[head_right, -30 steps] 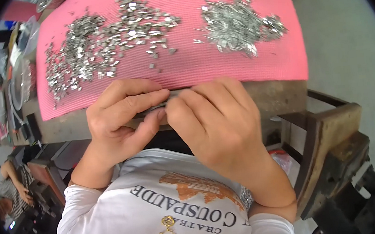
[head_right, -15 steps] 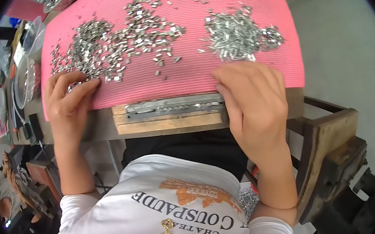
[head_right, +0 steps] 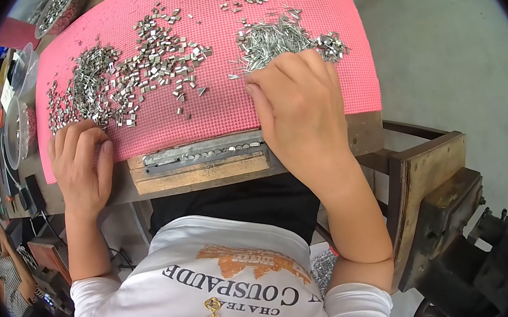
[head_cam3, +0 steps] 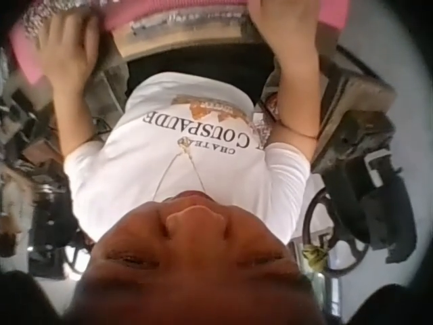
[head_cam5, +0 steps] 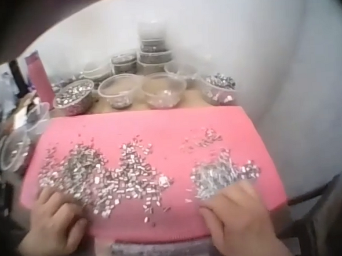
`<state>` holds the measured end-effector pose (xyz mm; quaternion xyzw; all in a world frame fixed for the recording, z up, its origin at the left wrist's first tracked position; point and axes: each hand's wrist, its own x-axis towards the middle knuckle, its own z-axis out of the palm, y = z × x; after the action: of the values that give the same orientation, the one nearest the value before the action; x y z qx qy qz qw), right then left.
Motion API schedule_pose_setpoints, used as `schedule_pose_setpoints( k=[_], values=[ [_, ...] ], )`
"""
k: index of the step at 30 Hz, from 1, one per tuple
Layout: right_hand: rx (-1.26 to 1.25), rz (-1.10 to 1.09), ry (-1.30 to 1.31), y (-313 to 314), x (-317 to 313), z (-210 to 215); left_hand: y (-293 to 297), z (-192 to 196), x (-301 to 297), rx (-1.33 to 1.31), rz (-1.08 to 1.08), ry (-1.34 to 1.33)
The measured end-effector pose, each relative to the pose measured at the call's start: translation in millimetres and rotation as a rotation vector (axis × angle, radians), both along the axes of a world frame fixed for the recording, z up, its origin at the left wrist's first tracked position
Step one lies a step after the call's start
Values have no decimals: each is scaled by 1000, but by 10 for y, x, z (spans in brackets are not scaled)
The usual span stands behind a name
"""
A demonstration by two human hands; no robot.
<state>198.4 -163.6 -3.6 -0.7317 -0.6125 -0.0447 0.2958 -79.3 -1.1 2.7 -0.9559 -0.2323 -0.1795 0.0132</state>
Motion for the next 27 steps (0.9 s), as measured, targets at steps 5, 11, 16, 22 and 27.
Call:
schedule_pose_setpoints(
  k=[5, 11, 16, 22, 27],
  values=[
    [-52, -18, -102, 108, -39, -8, -57, 27, -5, -298, 17, -91],
    [-110, -45, -222, 163, -16, -73, -87, 98, -37, -342, 71, -84],
    [33, 211, 241, -99, -99, 3, -116, 107, -36, -247, 62, -75],
    [10, 224, 390, -366, -256, -14, -240, 71, 149, -357, 16, -221],
    [34, 216, 390, -366, -267, -55, -398, 71, 415, -440, -134, -307]
  ],
)
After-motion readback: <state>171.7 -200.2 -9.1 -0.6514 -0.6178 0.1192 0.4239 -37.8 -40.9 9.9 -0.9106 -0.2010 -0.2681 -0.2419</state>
